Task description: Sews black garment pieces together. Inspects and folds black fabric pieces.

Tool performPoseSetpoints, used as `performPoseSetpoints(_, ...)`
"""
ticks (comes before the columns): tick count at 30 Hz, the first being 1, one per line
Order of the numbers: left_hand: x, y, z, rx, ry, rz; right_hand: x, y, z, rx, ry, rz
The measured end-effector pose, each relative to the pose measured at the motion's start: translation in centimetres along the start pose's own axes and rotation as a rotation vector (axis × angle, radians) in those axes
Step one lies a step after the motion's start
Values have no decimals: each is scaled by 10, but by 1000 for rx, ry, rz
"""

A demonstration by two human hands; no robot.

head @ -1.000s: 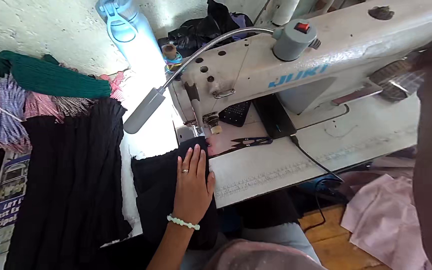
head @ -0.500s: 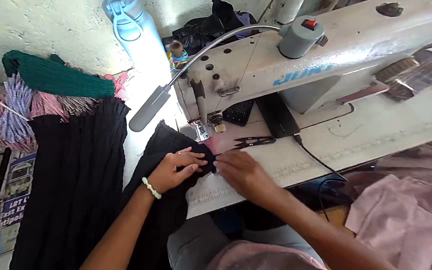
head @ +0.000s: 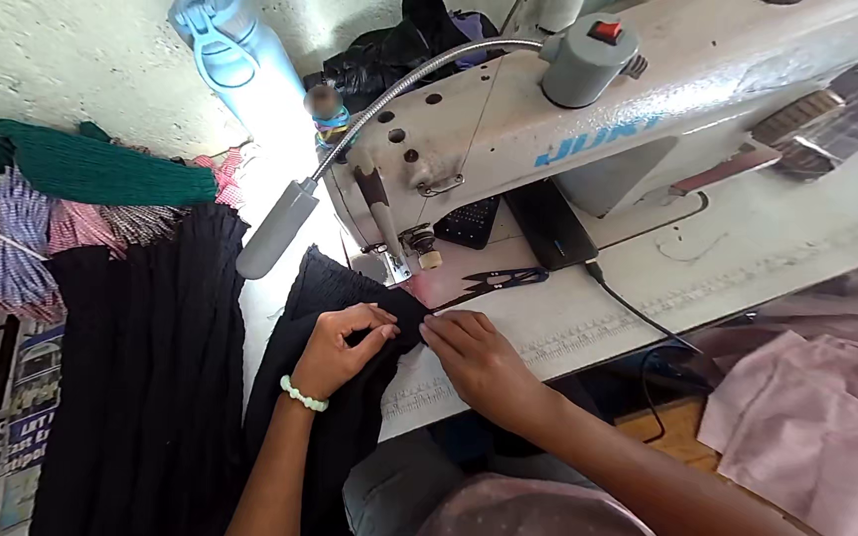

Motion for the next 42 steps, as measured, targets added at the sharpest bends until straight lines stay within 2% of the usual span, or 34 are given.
performPoseSetpoints(3,4,8,10,40,-299,207,1,10,-16,13,43,3)
performPoseSetpoints(5,2,12,6,94,-413,240,0,14,-24,11,78,10)
performPoseSetpoints(11,11,-22,-27,101,-386,-157,-9,18,-36,-41,159,0)
performPoseSetpoints(14,13,-37,-27,109,-340,-259,-12,21,-38,-75,169,12)
performPoseSetpoints(19,13,-37,-23,65,-259,-296,-13,25,-39,-113,194,11)
performPoseSetpoints(28,14,-41,-20,110,-145,-336,-14,25,-41,-127,195,-15)
performPoseSetpoints(35,6,-54,-4,134,-323,-353,-14,24,-41,-121,197,-21)
performPoseSetpoints(42,1,-59,15,179,-683,-252,-15,23,-40,-112,190,-25)
Point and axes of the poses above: each hand's wrist, its own y-axis away from the middle knuckle, its own x-axis out of the back of the hand, z = x × y, the point moved 5 cm from there along -y, towards the middle knuckle, and after that the axes turned 9 degrees about -y, right-handed, at the moved point
